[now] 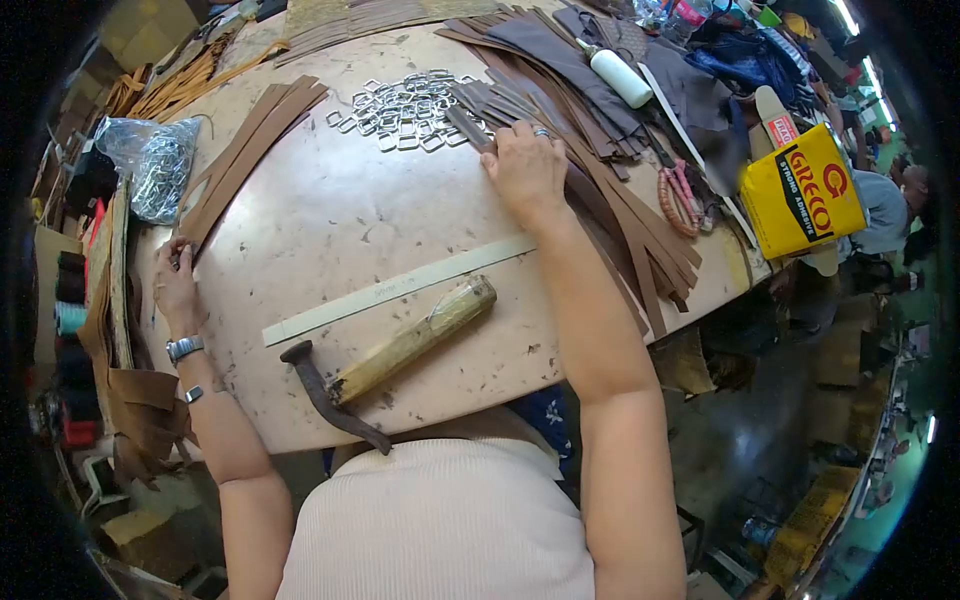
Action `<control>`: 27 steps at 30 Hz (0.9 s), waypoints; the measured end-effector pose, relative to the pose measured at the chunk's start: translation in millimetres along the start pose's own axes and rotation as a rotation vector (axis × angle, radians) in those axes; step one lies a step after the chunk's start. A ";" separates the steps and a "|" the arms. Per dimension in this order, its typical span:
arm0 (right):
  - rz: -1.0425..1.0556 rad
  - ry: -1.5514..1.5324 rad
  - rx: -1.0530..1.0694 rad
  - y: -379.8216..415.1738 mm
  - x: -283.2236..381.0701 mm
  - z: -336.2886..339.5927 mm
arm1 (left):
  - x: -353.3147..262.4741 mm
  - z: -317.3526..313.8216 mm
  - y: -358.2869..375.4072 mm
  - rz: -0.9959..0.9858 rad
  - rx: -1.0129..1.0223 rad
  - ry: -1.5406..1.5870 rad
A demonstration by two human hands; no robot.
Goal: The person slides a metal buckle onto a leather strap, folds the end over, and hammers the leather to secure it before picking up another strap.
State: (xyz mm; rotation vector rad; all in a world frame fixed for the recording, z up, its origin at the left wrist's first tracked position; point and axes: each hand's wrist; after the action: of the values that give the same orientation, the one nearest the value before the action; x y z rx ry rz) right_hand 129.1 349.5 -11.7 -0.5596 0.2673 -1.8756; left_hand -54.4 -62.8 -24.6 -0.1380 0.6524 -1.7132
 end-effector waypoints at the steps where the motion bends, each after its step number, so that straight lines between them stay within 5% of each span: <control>1: -0.038 -0.007 0.009 -0.2 2.8 -1.9 | -3.4 2.7 -0.3 0.032 -0.021 0.019; 3: -0.112 -0.025 0.027 -3.6 8.0 -2.5 | -21.9 9.8 1.2 -0.021 -0.064 0.009; 7: -0.256 -0.351 0.081 -10.0 2.3 -2.3 | -113.9 19.6 17.4 -0.472 -0.150 -0.230; 17: -0.141 -0.663 -0.004 -7.0 -2.8 6.5 | -232.0 -40.3 15.6 -0.741 0.327 0.185; 21: -0.088 -0.683 0.007 -3.8 3.6 5.9 | -221.3 -37.6 20.6 -0.816 0.201 0.094; 27: -0.067 -0.681 0.066 -4.1 7.4 8.9 | -134.7 6.7 25.9 -0.566 0.058 -0.357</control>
State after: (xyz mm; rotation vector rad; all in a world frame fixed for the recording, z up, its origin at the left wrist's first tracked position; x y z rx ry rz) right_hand 128.1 345.0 -0.4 -1.1256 -0.2633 -1.6398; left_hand 5.6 57.7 2.5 -0.6203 0.3075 -2.1716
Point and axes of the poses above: each hand's wrist, its own y-axis away from the middle knuckle, its own z-axis out of the back of the hand, x = y × z, and after that the axes turned 9 degrees about -y, right-handed
